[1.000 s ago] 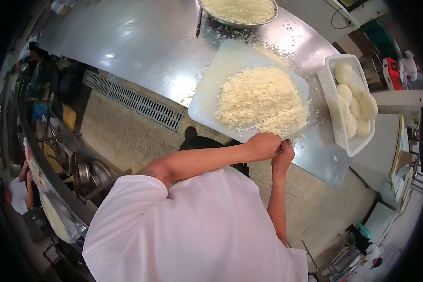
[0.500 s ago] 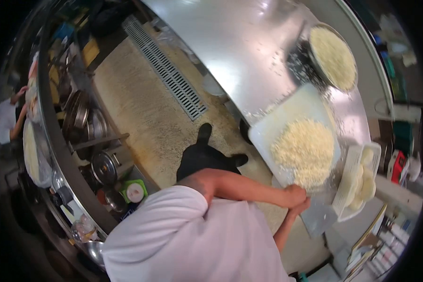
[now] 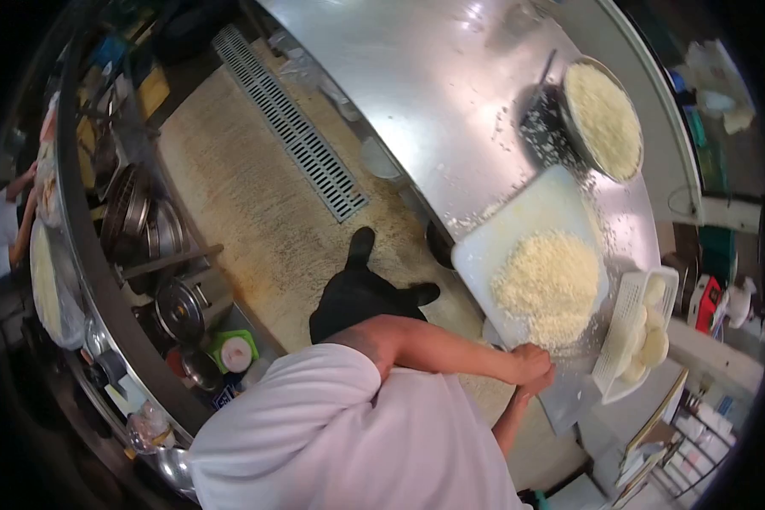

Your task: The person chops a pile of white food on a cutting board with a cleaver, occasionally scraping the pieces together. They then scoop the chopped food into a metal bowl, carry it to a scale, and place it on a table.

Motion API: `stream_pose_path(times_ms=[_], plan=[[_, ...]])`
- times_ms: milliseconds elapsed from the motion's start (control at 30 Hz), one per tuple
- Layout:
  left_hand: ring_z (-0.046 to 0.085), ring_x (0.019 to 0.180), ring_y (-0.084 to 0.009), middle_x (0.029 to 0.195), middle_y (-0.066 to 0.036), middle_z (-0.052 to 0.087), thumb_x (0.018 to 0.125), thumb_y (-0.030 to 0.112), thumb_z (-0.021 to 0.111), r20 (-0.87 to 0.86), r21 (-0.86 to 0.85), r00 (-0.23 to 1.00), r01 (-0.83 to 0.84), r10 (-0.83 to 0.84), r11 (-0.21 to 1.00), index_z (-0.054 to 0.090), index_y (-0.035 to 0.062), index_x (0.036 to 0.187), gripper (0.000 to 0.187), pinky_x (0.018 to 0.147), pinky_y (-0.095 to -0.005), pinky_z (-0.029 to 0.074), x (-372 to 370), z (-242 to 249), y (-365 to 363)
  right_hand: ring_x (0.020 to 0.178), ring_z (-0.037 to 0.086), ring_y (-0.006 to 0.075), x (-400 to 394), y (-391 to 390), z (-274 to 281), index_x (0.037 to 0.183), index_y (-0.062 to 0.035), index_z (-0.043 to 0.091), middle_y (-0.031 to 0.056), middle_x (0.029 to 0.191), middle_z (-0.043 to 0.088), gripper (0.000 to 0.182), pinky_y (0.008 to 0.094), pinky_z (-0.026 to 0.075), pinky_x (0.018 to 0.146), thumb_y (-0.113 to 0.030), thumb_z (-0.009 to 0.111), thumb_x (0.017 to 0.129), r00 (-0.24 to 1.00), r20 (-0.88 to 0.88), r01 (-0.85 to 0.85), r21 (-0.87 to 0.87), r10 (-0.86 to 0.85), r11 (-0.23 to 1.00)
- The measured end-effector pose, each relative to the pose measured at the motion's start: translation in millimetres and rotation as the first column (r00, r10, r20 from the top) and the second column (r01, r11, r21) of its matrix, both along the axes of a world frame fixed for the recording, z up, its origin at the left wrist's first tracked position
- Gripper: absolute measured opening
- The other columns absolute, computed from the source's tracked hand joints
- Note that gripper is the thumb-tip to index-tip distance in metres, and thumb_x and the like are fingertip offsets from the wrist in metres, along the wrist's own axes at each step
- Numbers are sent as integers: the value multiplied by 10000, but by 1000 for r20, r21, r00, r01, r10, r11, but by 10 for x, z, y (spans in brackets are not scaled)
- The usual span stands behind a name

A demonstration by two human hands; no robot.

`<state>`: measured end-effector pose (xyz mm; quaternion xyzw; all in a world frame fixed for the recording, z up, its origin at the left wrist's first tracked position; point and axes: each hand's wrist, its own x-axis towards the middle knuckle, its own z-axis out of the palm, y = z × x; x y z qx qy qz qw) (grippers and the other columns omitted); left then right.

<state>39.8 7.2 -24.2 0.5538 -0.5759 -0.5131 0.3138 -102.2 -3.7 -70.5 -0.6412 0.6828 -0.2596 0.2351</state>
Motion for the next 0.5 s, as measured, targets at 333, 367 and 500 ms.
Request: stream_pose_path(times_ms=[333,367,500], plan=[[668,842,-367,852,-214,675,767,127,577,236,-105,923,337,-305,936,690,-11,862,202,721,-447,532,168,-6,-165,668,563,326,145,119,120,852,-2,634,154,755,591,140,357,446,599,14,588,721,995,-74,-81,-207,67,975],[656,810,-393,823,-238,660,755,94,570,261,-128,911,360,-319,924,652,-39,846,180,702,-463,526,218,67,-194,670,555,352,187,113,146,826,-12,627,157,734,569,132,387,443,596,41,576,716,997,-59,-63,-250,49,966],[626,759,-434,770,-264,633,727,29,550,390,-204,843,472,-371,857,589,-66,824,140,676,-498,506,382,351,-154,775,594,375,177,130,165,821,-12,624,163,831,610,93,417,480,658,33,607,741,999,-28,-29,-271,23,962]])
